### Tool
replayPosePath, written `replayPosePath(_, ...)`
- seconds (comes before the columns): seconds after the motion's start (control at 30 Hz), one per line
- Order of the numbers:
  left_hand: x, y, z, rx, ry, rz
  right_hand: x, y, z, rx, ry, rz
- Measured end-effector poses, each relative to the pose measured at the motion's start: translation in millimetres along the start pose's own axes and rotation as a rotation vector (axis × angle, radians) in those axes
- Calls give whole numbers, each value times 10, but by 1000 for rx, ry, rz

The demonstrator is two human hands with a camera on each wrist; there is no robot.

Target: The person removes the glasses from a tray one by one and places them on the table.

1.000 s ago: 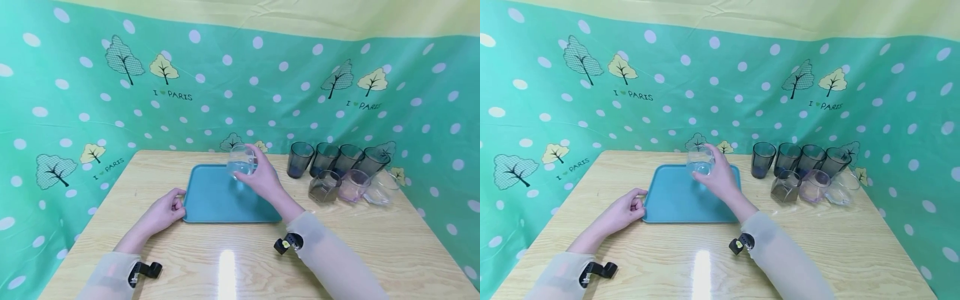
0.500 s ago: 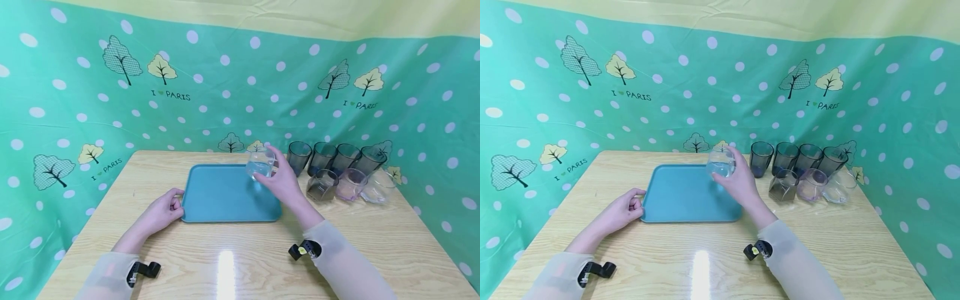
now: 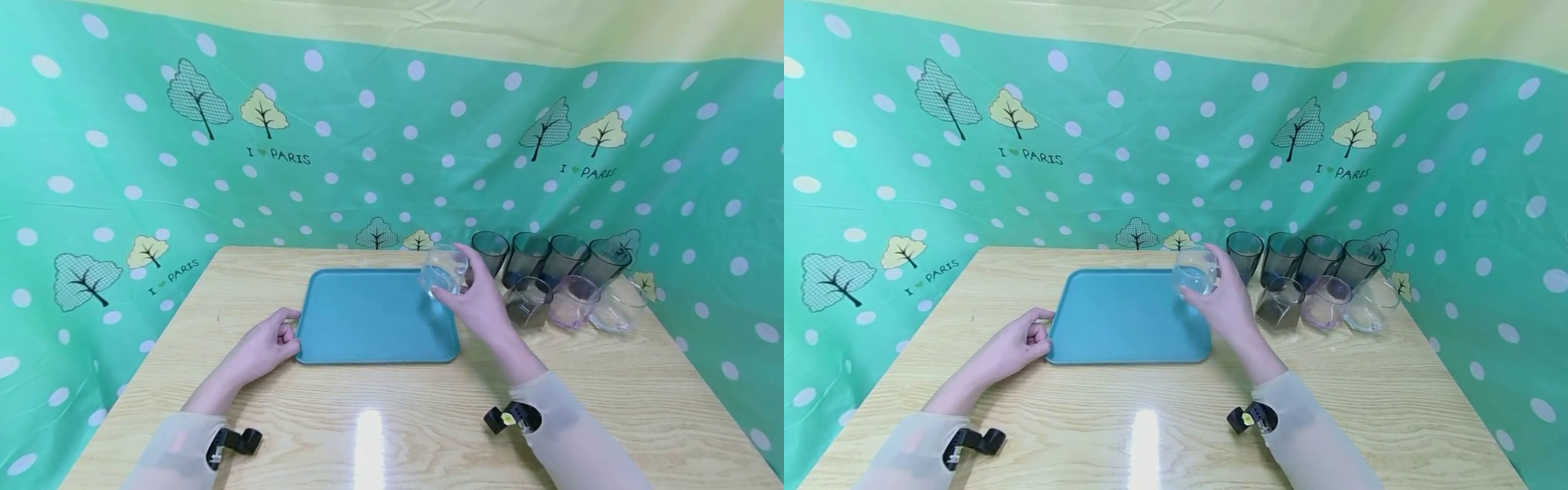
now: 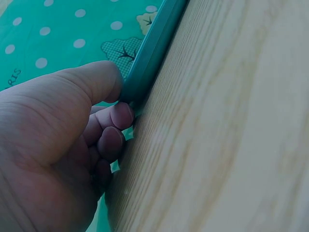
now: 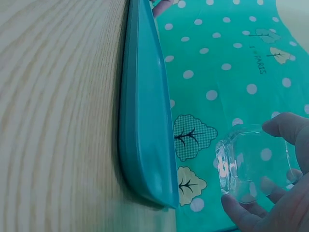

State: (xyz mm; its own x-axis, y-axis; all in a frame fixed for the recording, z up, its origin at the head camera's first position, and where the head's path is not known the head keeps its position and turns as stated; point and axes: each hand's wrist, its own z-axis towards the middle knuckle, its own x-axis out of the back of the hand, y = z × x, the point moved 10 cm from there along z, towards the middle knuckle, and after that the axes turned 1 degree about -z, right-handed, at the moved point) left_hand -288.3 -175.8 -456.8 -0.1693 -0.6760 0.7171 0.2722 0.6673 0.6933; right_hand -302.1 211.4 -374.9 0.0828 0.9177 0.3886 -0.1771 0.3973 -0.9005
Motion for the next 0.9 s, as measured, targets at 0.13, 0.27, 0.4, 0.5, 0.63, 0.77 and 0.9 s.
replayPosePath(0.13,2,1,1,-1,-1,1,58,32,-34,13,12,-11)
replayPosePath(0.27,-2,5,-2,1,-2,0,136,82,-82,-2,37,-49)
replayPosePath(0.4,4,21,-5,5,0,-2,199,147,-114,-30,48,-74)
replayPosePath(0.5,5,32,-6,7,-1,-4,237,198,-123,-33,55,-69)
replayPosePath(0.63,-1,36,-6,8,-4,-8,297,260,-132,-20,71,-61)
replayPosePath(0.77,4,27,-4,11,-1,-9,344,312,-149,-16,74,-56)
replayPosePath(0.9,5,23,-6,15,-4,-15,376,352,-180,-27,70,-73)
